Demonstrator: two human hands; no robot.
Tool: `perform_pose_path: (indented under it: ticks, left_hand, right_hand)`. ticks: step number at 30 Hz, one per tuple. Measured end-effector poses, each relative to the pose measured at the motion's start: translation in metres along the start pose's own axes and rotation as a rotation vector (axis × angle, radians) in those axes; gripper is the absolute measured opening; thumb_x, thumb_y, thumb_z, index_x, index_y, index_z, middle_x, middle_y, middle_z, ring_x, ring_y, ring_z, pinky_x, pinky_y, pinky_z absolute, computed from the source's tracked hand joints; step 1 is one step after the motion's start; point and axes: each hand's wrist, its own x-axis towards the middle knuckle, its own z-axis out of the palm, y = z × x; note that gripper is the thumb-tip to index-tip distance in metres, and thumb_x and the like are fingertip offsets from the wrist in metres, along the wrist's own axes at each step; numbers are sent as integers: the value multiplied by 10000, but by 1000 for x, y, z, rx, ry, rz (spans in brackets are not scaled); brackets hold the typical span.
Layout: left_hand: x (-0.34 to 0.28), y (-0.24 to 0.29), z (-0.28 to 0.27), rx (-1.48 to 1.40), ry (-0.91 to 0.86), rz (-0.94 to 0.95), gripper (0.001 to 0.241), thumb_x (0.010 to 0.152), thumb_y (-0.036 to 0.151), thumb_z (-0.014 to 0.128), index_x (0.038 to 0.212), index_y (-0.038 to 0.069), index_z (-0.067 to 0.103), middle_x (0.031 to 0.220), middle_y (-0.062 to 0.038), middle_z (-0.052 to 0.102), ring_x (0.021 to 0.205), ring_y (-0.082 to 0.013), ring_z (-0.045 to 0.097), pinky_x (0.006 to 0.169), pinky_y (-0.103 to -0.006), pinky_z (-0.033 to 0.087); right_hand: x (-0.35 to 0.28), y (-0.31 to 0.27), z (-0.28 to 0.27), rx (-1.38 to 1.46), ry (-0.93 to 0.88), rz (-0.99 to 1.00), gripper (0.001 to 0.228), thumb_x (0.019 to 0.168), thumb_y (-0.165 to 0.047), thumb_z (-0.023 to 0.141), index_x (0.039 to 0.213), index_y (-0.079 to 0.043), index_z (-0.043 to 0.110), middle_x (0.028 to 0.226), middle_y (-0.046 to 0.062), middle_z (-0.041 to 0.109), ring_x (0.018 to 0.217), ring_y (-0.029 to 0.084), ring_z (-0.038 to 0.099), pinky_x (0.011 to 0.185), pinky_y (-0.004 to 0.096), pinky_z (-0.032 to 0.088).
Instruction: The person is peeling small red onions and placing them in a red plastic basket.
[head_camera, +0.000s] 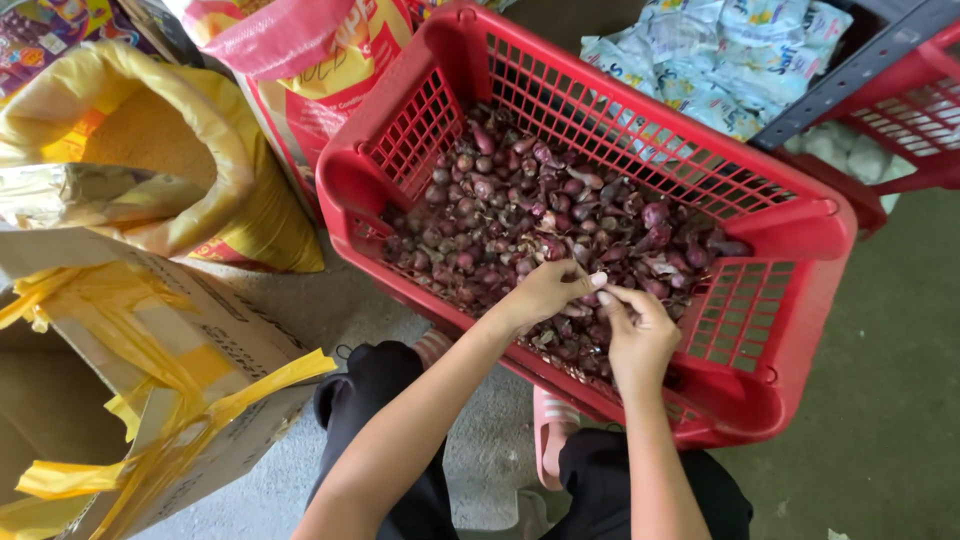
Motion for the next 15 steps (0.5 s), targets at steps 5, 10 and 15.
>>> perform_pose_path:
  ticks: [5, 10, 15]
  left_hand:
    - [-6, 4, 4, -66, -28, 22, 475, 945, 338, 755, 1150, -77, 652, 966, -162, 586, 867, -289, 733, 772, -361, 639]
    - [-7, 7, 0, -88, -72, 44, 454, 963, 289, 741, 1218, -70, 633, 1046, -183, 563, 987, -281, 670, 855, -424, 620]
    - [2, 6, -10, -232, 68, 38, 452, 997, 314, 699, 1232, -65, 620, 1040, -140, 570, 933, -251, 706, 828, -402, 635]
  right_hand:
    - [0, 2, 3, 53, -10, 118, 91, 903, -169, 850, 986, -191, 822, 734, 7, 718, 632, 122, 648, 593, 270, 528]
    - [1, 15, 4, 331, -52, 250, 91, 987, -50, 743, 1071, -20, 756, 955, 146, 742, 784, 181, 710, 682, 296, 599]
    - [3, 10, -1, 362, 0, 272, 116, 1011, -15, 702, 1125, -5, 716, 1017, 137, 706, 805, 114, 650, 697, 238, 583]
